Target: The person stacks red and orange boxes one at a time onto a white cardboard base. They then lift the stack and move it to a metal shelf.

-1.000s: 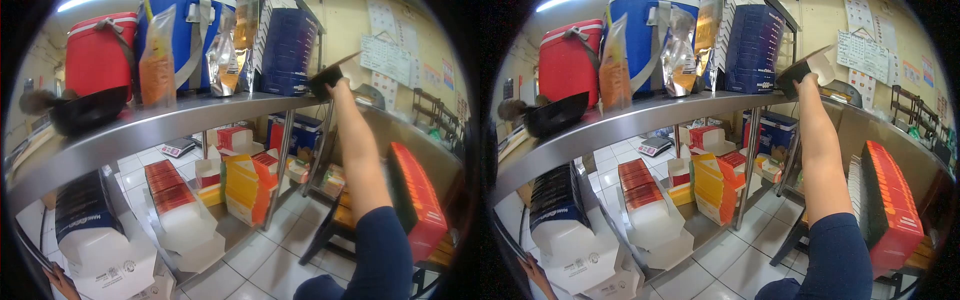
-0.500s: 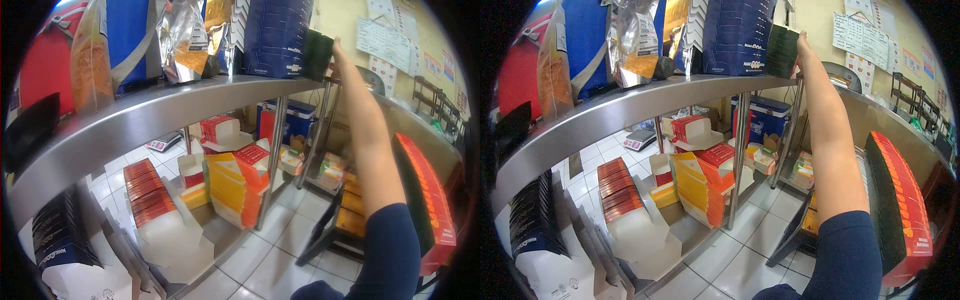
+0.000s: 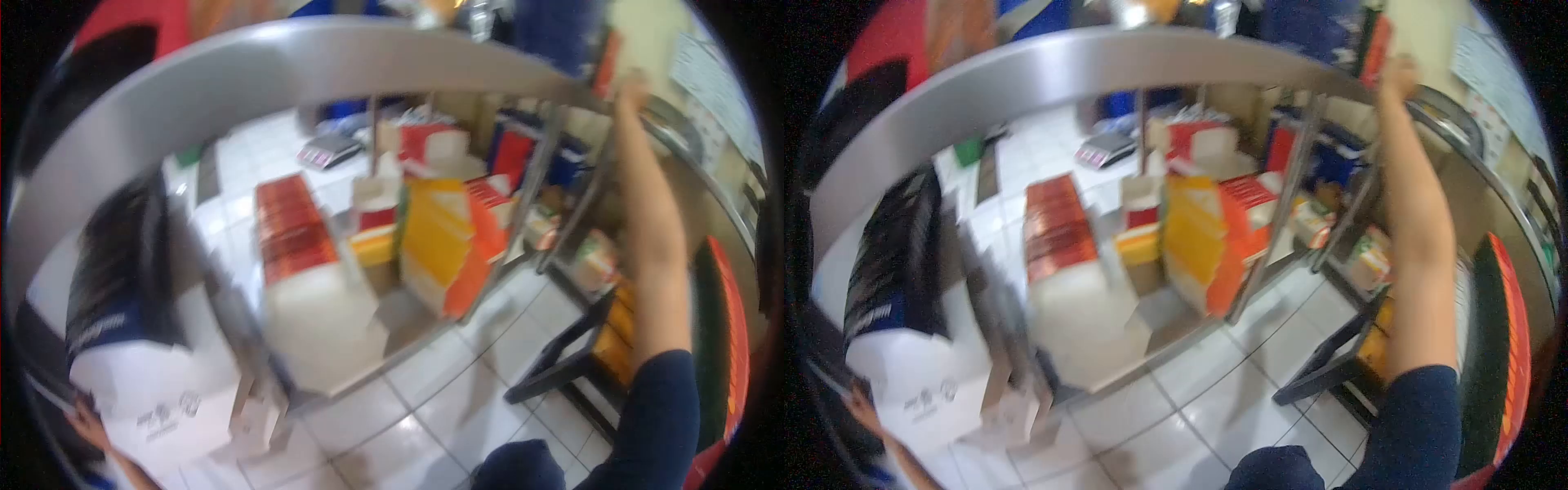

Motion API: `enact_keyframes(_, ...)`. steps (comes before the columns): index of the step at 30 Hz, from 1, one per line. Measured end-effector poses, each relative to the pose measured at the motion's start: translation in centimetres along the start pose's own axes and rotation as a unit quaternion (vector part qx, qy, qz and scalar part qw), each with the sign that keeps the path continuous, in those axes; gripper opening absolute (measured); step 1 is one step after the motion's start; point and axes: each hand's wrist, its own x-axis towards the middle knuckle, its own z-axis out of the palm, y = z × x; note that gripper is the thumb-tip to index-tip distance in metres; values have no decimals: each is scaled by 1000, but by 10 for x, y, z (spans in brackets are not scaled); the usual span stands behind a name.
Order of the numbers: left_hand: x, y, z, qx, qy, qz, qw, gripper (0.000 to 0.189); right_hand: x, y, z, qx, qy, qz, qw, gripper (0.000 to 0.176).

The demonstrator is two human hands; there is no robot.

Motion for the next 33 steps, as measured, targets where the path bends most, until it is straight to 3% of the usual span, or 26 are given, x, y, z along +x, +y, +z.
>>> enact_keyframes(1,-3,0,7,-75,33,-5,997,44,-18,-25,-24,89,17,57,994,52)
enact_keyframes(2,-6,7,7,-49,34,44,997,44,-23,-30,-23,85,102,70,989,55)
enact_keyframes(3,-9,20,10,-28,30,95,995,44,-59,-71,-56,116,86,21,989,56)
enact_keyframes(4,-17,36,15,-61,20,101,993,44,-70,-75,-55,147,130,55,979,50)
enact_keyframes(6,-22,41,17,-104,8,103,989,44,-104,-92,-82,313,88,42,945,47)
enact_keyframes(8,-25,55,17,-77,7,84,994,41,-181,-179,-160,412,29,23,910,45)
enact_keyframes(9,-16,37,16,-54,16,116,992,37,-211,-200,-181,473,10,-45,880,45)
enact_keyframes(10,-19,44,18,-54,17,93,994,34,-238,-216,-198,529,-6,-113,841,45)
enact_keyframes(11,-23,52,21,-54,20,70,996,31,-264,-230,-213,546,-149,-240,789,44)
enact_keyframes(13,-33,74,27,-61,34,89,994,27,-331,-268,-237,438,-342,-399,730,52)
enact_keyframes(15,-43,94,34,-113,39,103,987,25,-411,-295,-225,408,-603,-276,627,79)
enact_keyframes(17,-49,102,36,-98,46,103,989,24,-481,-293,-187,320,-638,-359,601,100)
enact_keyframes(19,-53,108,35,-120,26,102,987,21,-518,-295,-154,138,-732,-412,525,114)
enact_keyframes(25,-64,132,36,-121,27,69,990,19,-591,-234,-73,114,-814,-376,428,96)
enact_keyframes(26,-64,131,37,-139,23,79,987,19,-593,-220,-68,177,-799,-371,439,86)
enact_keyframes(29,-63,126,37,-156,21,88,984,20,-567,-213,-96,205,-792,-362,447,79)
enact_keyframes(33,-60,126,37,-125,32,94,987,22,-561,-214,-123,213,-777,-337,487,79)
